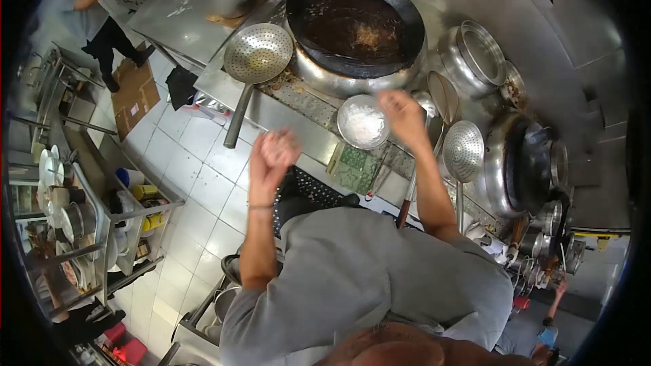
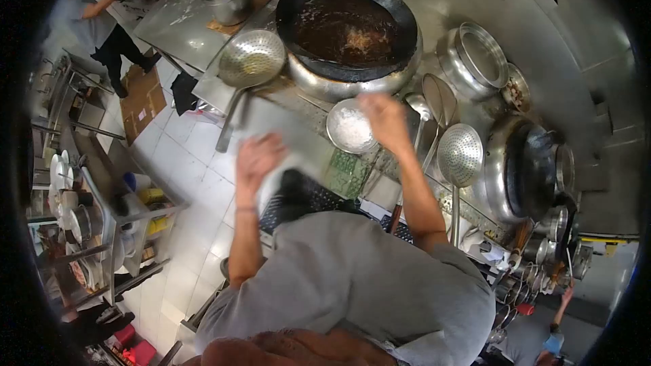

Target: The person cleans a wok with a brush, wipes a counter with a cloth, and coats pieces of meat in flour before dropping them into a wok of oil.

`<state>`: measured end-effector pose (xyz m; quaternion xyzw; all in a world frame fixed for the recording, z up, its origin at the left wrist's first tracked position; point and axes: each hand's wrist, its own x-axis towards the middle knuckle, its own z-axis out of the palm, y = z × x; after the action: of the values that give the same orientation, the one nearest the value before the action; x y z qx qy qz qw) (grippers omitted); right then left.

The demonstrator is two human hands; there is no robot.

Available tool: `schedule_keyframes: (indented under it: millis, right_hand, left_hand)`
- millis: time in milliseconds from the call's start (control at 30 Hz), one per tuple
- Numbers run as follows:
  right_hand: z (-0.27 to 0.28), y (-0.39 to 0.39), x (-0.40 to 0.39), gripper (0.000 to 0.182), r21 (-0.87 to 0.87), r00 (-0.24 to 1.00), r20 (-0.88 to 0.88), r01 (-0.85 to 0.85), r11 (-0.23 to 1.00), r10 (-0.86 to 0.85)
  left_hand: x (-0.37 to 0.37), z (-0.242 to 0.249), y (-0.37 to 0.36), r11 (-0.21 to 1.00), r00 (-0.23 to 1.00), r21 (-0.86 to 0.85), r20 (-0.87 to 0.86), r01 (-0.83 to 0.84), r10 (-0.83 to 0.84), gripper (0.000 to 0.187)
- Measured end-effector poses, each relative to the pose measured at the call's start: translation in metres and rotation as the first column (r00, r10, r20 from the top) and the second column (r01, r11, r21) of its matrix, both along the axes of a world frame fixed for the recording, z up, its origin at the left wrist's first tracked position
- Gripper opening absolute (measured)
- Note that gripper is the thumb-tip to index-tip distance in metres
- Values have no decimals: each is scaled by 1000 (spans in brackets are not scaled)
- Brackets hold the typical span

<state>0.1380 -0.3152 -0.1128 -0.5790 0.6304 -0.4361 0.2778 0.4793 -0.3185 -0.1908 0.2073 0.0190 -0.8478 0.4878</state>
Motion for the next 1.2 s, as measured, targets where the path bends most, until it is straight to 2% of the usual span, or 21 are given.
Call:
schedule_keyframes:
  millis: [33,67,100,133,167,200,300,333,433,467,567,600,667,733,800,833,867,967,1000,1067,1200]
  right_hand:
    - [-4,15,25,26,127,984,146,-117,985,98]
    - [-4,26,49,27,126,962,225,-188,974,156]
    - [-1,32,65,29,118,932,297,-250,961,206]
    - [-2,33,69,30,55,965,195,-186,981,173]
    - [-6,31,68,31,-15,988,92,-125,992,126]
    - [-7,30,63,33,-87,998,-10,-68,994,68]
    - [4,31,22,34,-7,971,211,-109,994,108]
    - [8,31,14,34,-31,986,124,-105,994,109]
    - [28,42,6,35,-56,987,-121,-116,992,109]
    - [39,43,9,38,35,992,-85,-95,995,98]
    - [25,36,-13,36,-74,950,-289,-144,987,117]
    - [17,34,-21,31,-49,961,-255,-125,991,109]
    - [9,36,-38,27,108,989,99,-117,987,107]
    - [1,34,-42,26,206,949,309,-127,970,59]
    - [-11,30,-41,27,182,886,464,-78,980,-16]
    - [-16,27,-41,28,172,842,538,-54,984,-48]
    - [-15,23,-37,28,186,844,535,-61,981,-49]
    - [-8,16,-17,28,213,793,609,-123,969,-32]
    - [0,14,-5,27,203,731,682,-164,965,-19]
    - [2,7,2,25,195,627,779,-207,959,-23]
    - [-8,-3,-2,20,211,692,714,-68,975,-107]
  left_hand:
    - [-27,18,-11,1000,999,-1,-33,8,-8,33]
    - [-50,47,-11,900,934,-424,352,98,63,35]
    - [-71,61,-9,766,850,-598,509,236,135,37]
    - [-92,74,-7,601,745,-714,607,359,277,38]
    - [-110,79,-6,569,745,-727,609,386,272,40]
    - [-121,79,-8,624,786,-678,597,388,160,41]
    - [-154,36,-32,855,877,-284,350,435,-330,47]
    - [-159,-5,-51,821,901,-374,223,431,-371,44]
    - [-162,27,-45,680,821,-466,385,566,-420,45]
    - [-165,52,-39,558,754,-515,521,651,-400,39]
    - [-188,36,-48,491,642,-439,656,752,-397,29]
    - [-186,46,-49,553,648,-391,642,736,-410,26]
    - [-174,63,-49,660,659,-279,611,697,-438,21]
    - [-170,45,-55,494,771,-618,606,611,-195,22]
    - [-168,18,-66,417,800,-687,553,596,-233,25]
    - [-169,6,-75,448,762,-617,523,647,-381,28]
    - [-167,8,-81,466,713,-544,472,698,-518,30]
    - [-179,16,-74,589,731,-432,409,683,-547,41]
    - [-182,22,-75,513,734,-526,448,678,-511,41]
    - [-194,-3,-86,525,694,-462,556,715,-457,33]
    - [-185,-13,-105,490,588,-386,718,781,-372,18]
